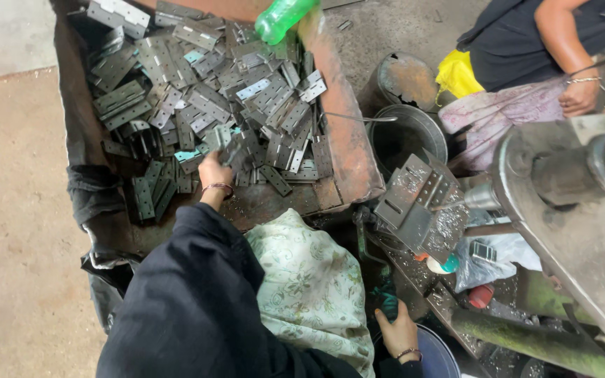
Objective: The person repeatedly picks up small metal plates from a pile, places them into a press machine, and operates the lever to process them. The processed plates are then dropped into a bucket below.
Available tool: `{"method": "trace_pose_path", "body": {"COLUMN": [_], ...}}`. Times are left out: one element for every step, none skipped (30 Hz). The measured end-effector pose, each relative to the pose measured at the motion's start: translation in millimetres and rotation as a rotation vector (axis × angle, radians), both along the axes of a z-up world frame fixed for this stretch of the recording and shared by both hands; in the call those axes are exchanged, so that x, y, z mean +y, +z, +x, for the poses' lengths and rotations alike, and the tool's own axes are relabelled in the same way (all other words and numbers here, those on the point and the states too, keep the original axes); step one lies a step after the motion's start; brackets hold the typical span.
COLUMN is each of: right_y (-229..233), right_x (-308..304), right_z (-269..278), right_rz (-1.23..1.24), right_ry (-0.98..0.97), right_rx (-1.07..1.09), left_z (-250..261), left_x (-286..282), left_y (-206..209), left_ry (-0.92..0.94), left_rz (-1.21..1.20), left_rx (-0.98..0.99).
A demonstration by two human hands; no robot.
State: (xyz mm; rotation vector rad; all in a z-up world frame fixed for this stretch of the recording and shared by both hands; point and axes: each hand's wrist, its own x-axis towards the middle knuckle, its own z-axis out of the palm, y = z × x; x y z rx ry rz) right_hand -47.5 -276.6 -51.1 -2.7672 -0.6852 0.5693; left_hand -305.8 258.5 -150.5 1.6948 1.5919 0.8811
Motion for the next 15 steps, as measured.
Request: {"method": "trace_pose_path", "body": {"right_y": [0,1,2,3,5,6,8,10,13,15,18,21,24,27,29], "right_x": [1,2,4,4,6,7,10,11,13,12,11,13,15,16,16], "right_z": [-1,-2,-3,-6,-8,-10,-11,-13,-14,-17,-20,-21,-23,-25,-28], "right_rz": [0.011,0.021,0.018,0.015,0.012,0.031,0.049,0.068,0.08,0.087,0.094,0.11,0.126,0.139,0.145], "right_ry": [0.006,0.007,0.017,0.018,0.019,0.016,0.014,0.008,0.009,0.01,0.012,0.013,0.013,0.023,0.009], "right_rx": [-0.004,-0.012,-0.011,-0.012,-0.014,0.0,0.012,0.022,0.018,0.017,0.016,0.01,0.005,0.003,0.016], "left_z": [3,9,16,26,39,55,73,91,112,134,156,177,199,218,235], "left_x": [-4,-8,-14,-22,-28,-35,-42,-51,-62,-77,-94,-109,-126,-147,-168], "left_y": [6,14,22,31,41,51,62,74,86,96,106,117,127,134,139], "left_ry": [0.012,0.018,-0.053,-0.134,-0.215,-0.326,-0.437,-0.552,-0.646,-0.738,-0.831,-0.828,-0.823,-0.8,-0.776], "left_rz": [-0.171,-0.342,-0.355,-0.368,-0.381,-0.346,-0.314,-0.286,-0.236,-0.193,-0.151,-0.141,-0.126,-0.23,-0.331], "left_rx": [-0.039,-0.078,-0.113,-0.146,-0.178,-0.309,-0.44,-0.572,-0.624,-0.677,-0.731,-0.569,-0.408,-0.341,-0.271]}}
